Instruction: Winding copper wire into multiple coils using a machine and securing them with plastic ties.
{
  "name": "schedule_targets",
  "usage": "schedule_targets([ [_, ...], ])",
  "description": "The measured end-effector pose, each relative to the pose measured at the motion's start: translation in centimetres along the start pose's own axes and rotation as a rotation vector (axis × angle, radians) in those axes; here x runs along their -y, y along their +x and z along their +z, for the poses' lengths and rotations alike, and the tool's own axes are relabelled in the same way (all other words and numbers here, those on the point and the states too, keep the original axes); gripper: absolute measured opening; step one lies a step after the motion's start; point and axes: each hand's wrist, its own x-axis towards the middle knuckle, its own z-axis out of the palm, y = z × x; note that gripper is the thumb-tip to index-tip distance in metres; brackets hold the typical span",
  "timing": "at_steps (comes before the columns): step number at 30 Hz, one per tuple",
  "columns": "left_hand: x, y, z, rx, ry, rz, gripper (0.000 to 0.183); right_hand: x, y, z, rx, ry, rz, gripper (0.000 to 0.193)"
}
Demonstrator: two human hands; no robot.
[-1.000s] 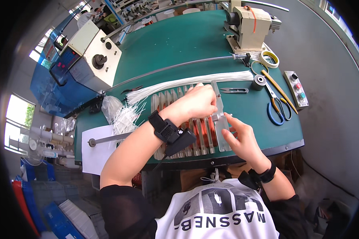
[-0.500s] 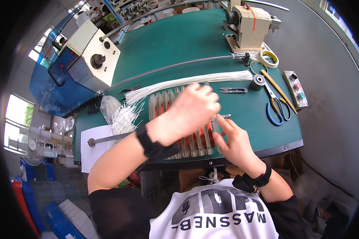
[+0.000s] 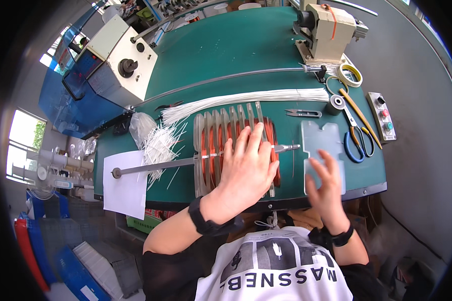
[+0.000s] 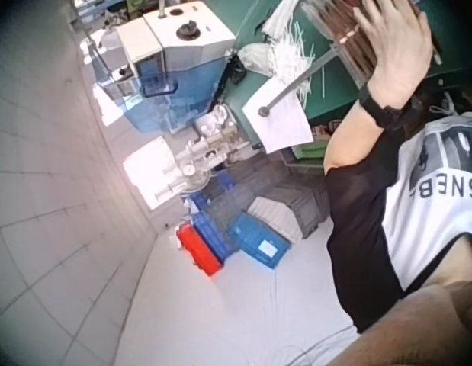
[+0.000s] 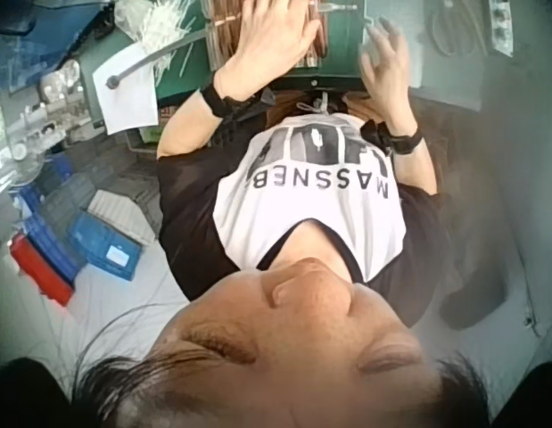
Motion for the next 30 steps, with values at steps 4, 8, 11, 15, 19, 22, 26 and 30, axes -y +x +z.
schedule_targets([
  [4,0.4,-0.3,0.8,-0.051,-0.032,0.017,0.034,3.6,0.4,4.4,0.04,0.48,0.103,0.055],
  [8,8.2,-3.3,-1.1,-0.341,-0.172,-0.203,0.025,-1.8,-1.5,2.2,-0.078,0.146,0.183,0.06],
  [11,18.5,-8.9,0.3,-0.3,-0.049,-0.533,0.029,1.2,0.4,1.1,-0.039,-0.007,0.02,0.06],
  [15,21.6,-10.7,3.0,-0.29,0.17,-0.522,0.054,7.9,7.3,1.7,0.352,0.312,-0.29,0.045],
  [19,20.0,-8.2,3.1,-0.239,0.204,-0.442,0.053,12.2,11.3,6.4,0.59,0.251,-0.668,0.031],
  [22,19.7,-7.6,3.1,-0.254,0.166,-0.413,0.051,12.6,12.0,10.3,0.748,0.02,-0.752,0.032],
  [26,24.7,-11.8,2.4,-0.23,0.198,-0.497,0.049,11.9,12.1,11.5,0.776,-0.02,-0.82,0.039],
  [30,31.7,-17.2,0.1,-0.151,0.174,-0.598,0.052,13.0,12.8,11.2,0.844,-0.014,-0.82,0.038],
])
